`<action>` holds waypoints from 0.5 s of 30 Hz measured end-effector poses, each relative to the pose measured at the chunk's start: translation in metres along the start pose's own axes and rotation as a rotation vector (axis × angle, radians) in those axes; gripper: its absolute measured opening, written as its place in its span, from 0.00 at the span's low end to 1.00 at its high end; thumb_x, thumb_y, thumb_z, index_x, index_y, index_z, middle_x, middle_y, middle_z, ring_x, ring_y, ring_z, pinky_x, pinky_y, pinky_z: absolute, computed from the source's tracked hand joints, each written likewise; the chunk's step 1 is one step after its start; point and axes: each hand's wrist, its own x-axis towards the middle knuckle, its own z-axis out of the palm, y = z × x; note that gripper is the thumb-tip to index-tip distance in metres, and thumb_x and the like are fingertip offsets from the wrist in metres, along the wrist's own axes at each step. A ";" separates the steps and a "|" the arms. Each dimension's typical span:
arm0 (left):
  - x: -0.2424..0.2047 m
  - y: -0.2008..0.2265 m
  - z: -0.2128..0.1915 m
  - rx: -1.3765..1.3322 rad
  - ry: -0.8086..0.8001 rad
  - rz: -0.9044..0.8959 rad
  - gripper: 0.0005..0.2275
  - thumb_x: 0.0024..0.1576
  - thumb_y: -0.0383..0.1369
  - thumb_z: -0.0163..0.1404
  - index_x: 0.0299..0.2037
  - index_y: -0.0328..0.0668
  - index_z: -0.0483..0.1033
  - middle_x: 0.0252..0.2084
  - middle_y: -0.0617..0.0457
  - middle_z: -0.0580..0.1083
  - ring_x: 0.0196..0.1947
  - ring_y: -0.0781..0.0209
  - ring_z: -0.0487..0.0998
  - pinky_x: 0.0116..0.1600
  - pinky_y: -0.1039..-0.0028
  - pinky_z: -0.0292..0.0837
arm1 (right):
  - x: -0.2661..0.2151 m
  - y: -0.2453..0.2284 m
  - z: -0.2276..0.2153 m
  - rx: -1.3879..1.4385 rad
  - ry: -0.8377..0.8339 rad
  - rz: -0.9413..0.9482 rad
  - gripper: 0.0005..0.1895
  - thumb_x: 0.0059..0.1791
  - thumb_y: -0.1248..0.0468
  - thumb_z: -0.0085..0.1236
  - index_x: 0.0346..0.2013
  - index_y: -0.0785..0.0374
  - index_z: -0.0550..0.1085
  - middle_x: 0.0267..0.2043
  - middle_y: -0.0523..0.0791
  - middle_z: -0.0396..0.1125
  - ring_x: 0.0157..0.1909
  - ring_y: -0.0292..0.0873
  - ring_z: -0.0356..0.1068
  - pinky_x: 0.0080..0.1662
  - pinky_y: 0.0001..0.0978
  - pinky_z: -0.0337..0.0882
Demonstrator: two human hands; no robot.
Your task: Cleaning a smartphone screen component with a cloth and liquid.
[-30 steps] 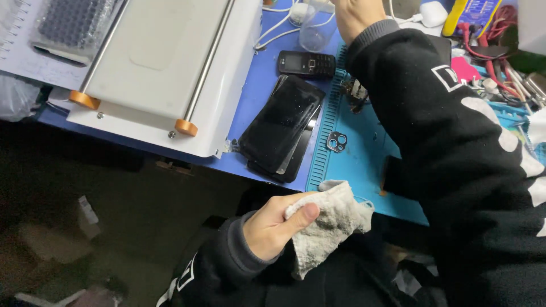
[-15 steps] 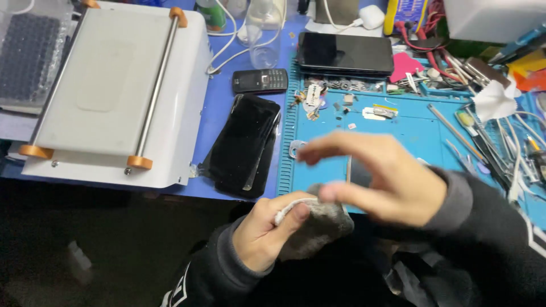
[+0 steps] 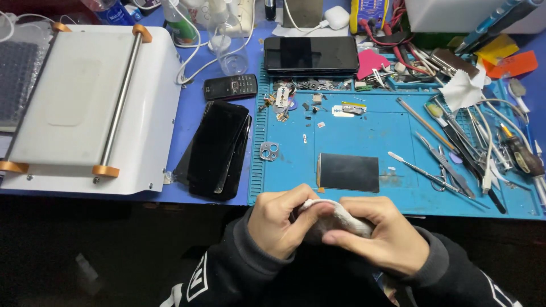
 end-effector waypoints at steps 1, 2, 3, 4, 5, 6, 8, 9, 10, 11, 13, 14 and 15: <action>0.002 -0.002 0.002 -0.061 -0.042 0.012 0.05 0.60 0.30 0.57 0.36 0.36 0.80 0.28 0.49 0.79 0.25 0.66 0.81 0.31 0.78 0.71 | -0.001 -0.001 0.001 0.140 -0.041 -0.080 0.17 0.45 0.68 0.67 0.47 0.70 0.78 0.39 0.45 0.77 0.41 0.36 0.73 0.43 0.26 0.72; 0.003 -0.004 0.006 -0.059 -0.045 0.008 0.05 0.60 0.30 0.57 0.36 0.36 0.80 0.28 0.49 0.79 0.25 0.66 0.81 0.31 0.78 0.71 | -0.004 0.002 0.002 0.145 -0.039 -0.078 0.17 0.45 0.68 0.67 0.47 0.70 0.78 0.39 0.45 0.77 0.41 0.36 0.73 0.43 0.26 0.72; 0.004 -0.006 0.009 -0.164 -0.070 -0.009 0.05 0.61 0.30 0.57 0.38 0.35 0.80 0.30 0.50 0.80 0.28 0.68 0.81 0.34 0.80 0.73 | -0.008 0.005 0.002 0.221 -0.009 0.025 0.17 0.44 0.69 0.67 0.46 0.70 0.79 0.41 0.46 0.78 0.43 0.37 0.74 0.45 0.28 0.73; 0.005 -0.009 0.013 -0.272 -0.097 -0.028 0.05 0.61 0.29 0.57 0.40 0.34 0.80 0.33 0.51 0.81 0.32 0.70 0.82 0.37 0.81 0.75 | -0.012 0.008 0.003 0.296 0.024 0.132 0.17 0.42 0.69 0.68 0.45 0.70 0.81 0.43 0.48 0.79 0.44 0.38 0.75 0.47 0.29 0.74; 0.005 -0.013 0.018 -0.273 -0.103 -0.033 0.05 0.61 0.29 0.57 0.40 0.34 0.80 0.33 0.51 0.81 0.32 0.70 0.82 0.37 0.81 0.75 | -0.020 0.021 0.001 0.301 0.027 0.136 0.17 0.42 0.69 0.68 0.45 0.70 0.81 0.43 0.48 0.79 0.44 0.38 0.75 0.47 0.29 0.74; 0.004 -0.018 0.024 -0.417 -0.131 -0.125 0.05 0.62 0.29 0.57 0.41 0.33 0.77 0.33 0.51 0.81 0.33 0.71 0.81 0.38 0.81 0.75 | -0.030 0.034 0.000 0.258 0.037 0.075 0.15 0.44 0.70 0.70 0.44 0.71 0.83 0.46 0.50 0.76 0.48 0.43 0.71 0.51 0.34 0.72; -0.002 -0.025 0.037 -0.572 -0.162 -0.241 0.06 0.62 0.28 0.57 0.42 0.32 0.75 0.33 0.51 0.81 0.34 0.72 0.81 0.39 0.81 0.75 | -0.039 0.036 0.001 0.226 0.045 0.036 0.13 0.45 0.70 0.72 0.43 0.72 0.85 0.48 0.53 0.72 0.51 0.47 0.67 0.55 0.38 0.70; -0.007 -0.029 0.044 -0.698 -0.127 -0.298 0.08 0.63 0.28 0.57 0.44 0.32 0.72 0.34 0.51 0.81 0.35 0.71 0.80 0.39 0.80 0.75 | -0.037 0.027 0.003 0.243 0.134 -0.099 0.11 0.46 0.70 0.69 0.42 0.69 0.82 0.59 0.54 0.64 0.59 0.50 0.66 0.60 0.42 0.67; -0.013 -0.032 0.051 -0.827 -0.083 -0.363 0.09 0.63 0.28 0.57 0.46 0.32 0.69 0.35 0.50 0.80 0.36 0.70 0.80 0.39 0.79 0.75 | -0.036 0.017 0.005 0.260 0.221 -0.226 0.09 0.46 0.69 0.65 0.41 0.66 0.80 0.70 0.56 0.57 0.66 0.53 0.65 0.66 0.46 0.64; -0.016 -0.034 0.055 -0.840 -0.079 -0.394 0.09 0.63 0.28 0.57 0.46 0.32 0.69 0.35 0.50 0.80 0.36 0.70 0.80 0.39 0.79 0.75 | -0.036 0.017 0.008 0.272 0.216 -0.195 0.09 0.46 0.69 0.65 0.41 0.66 0.80 0.70 0.56 0.57 0.66 0.53 0.65 0.66 0.46 0.64; -0.019 -0.038 0.061 -0.856 -0.163 -0.387 0.09 0.67 0.26 0.56 0.48 0.29 0.69 0.37 0.46 0.80 0.38 0.69 0.78 0.42 0.79 0.74 | -0.034 0.015 0.010 0.362 0.264 -0.345 0.10 0.52 0.65 0.63 0.46 0.66 0.78 0.77 0.57 0.50 0.79 0.58 0.50 0.74 0.52 0.56; -0.018 -0.036 0.060 -0.869 -0.154 -0.413 0.09 0.67 0.26 0.56 0.48 0.29 0.69 0.37 0.46 0.80 0.38 0.69 0.78 0.42 0.79 0.74 | -0.038 0.020 0.010 0.373 0.258 -0.318 0.10 0.52 0.65 0.63 0.46 0.66 0.78 0.77 0.57 0.50 0.79 0.58 0.50 0.74 0.52 0.56; -0.016 -0.033 0.059 -0.946 -0.182 -0.414 0.09 0.67 0.26 0.53 0.52 0.32 0.68 0.41 0.47 0.79 0.42 0.69 0.79 0.47 0.80 0.75 | -0.044 0.024 0.010 0.363 0.291 -0.234 0.13 0.53 0.64 0.59 0.49 0.70 0.77 0.72 0.59 0.57 0.80 0.60 0.54 0.76 0.53 0.57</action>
